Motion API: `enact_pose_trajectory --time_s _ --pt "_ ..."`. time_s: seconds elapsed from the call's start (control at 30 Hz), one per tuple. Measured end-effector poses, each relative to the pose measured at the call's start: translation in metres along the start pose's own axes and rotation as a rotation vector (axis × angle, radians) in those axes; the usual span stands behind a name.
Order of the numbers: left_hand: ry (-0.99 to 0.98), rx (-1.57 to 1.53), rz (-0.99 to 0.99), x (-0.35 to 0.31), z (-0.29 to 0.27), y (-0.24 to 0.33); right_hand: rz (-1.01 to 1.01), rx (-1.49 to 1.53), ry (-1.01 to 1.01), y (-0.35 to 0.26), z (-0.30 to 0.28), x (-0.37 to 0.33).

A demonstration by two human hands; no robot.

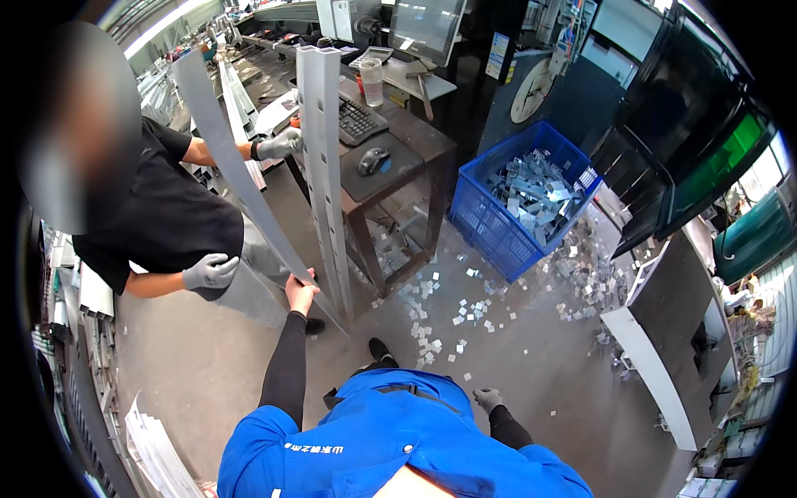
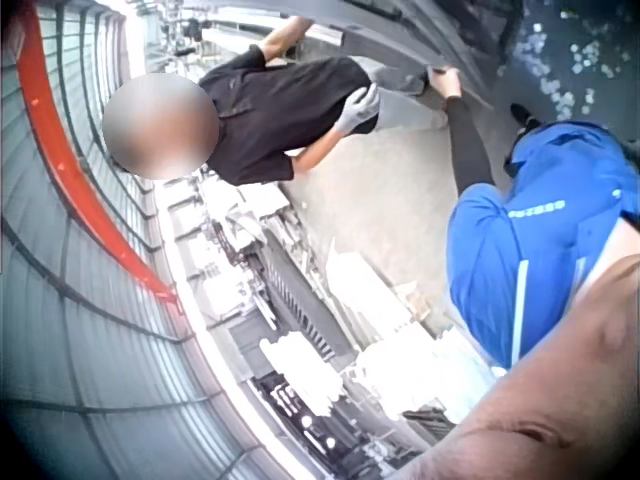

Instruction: The person handles long metal bars and decorative metal pieces, aligning them on the floor and assembling them into a frame-like structure. They repeatedly position and adjust the components, then hand the assembled piece to a coworker.

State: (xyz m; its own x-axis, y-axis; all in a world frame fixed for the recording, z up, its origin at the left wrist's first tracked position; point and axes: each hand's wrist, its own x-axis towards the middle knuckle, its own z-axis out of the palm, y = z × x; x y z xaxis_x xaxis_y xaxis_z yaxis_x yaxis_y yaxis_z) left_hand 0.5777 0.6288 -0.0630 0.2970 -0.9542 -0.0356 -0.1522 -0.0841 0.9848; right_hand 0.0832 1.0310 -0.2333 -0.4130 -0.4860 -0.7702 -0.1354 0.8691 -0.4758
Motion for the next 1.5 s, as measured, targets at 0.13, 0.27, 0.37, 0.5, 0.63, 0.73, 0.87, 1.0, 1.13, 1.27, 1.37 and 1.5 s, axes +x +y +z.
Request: enact_pose_trajectory --time_s 0.13,0.27,0.37,0.5,0.63,0.73,0.87,1.0,1.13,1.27,1.37,1.5 --pt "-0.071 0.064 0.055 0.077 0.023 -0.017 -0.275 0.107 -0.049 -0.098 0.003 0.035" --pt "-0.120 0.102 0.034 0.106 0.033 -0.015 -0.526 0.184 -0.073 -0.287 0.028 -0.001" --pt "-0.152 0.106 0.070 0.134 0.030 -0.031 -0.822 0.231 -0.224 -0.439 0.049 -0.055" --pt "-0.205 0.084 0.064 0.139 0.051 -0.042 -1.146 0.350 -0.348 -0.596 0.063 -0.104" --pt "-0.199 0.211 0.147 0.150 0.051 -0.073 -1.247 0.505 -0.634 -0.703 0.089 -0.112" --pt "-0.135 0.360 0.219 0.147 0.051 -0.073 -1.195 0.523 -0.851 -0.747 0.098 -0.123" --pt "-0.193 0.387 0.354 0.161 0.066 -0.036 -1.166 0.318 -0.793 -0.759 0.094 -0.110" --pt "-0.167 0.224 0.356 0.184 0.066 0.003 -1.227 0.298 -0.801 -0.767 0.098 -0.118" --pt "-0.245 -0.043 0.167 0.184 0.065 0.032 -1.351 0.258 -0.728 -0.768 0.094 -0.109" --pt "-0.146 0.069 0.151 0.167 0.051 0.042 -1.429 0.193 -0.815 -0.765 0.090 -0.116" --pt "-0.135 0.252 0.246 0.155 0.039 0.053 -1.451 0.265 -0.876 -0.761 0.102 -0.109" --pt "-0.033 0.226 0.086 0.135 0.032 0.071 -1.378 0.443 -1.050 -0.768 0.120 -0.102"
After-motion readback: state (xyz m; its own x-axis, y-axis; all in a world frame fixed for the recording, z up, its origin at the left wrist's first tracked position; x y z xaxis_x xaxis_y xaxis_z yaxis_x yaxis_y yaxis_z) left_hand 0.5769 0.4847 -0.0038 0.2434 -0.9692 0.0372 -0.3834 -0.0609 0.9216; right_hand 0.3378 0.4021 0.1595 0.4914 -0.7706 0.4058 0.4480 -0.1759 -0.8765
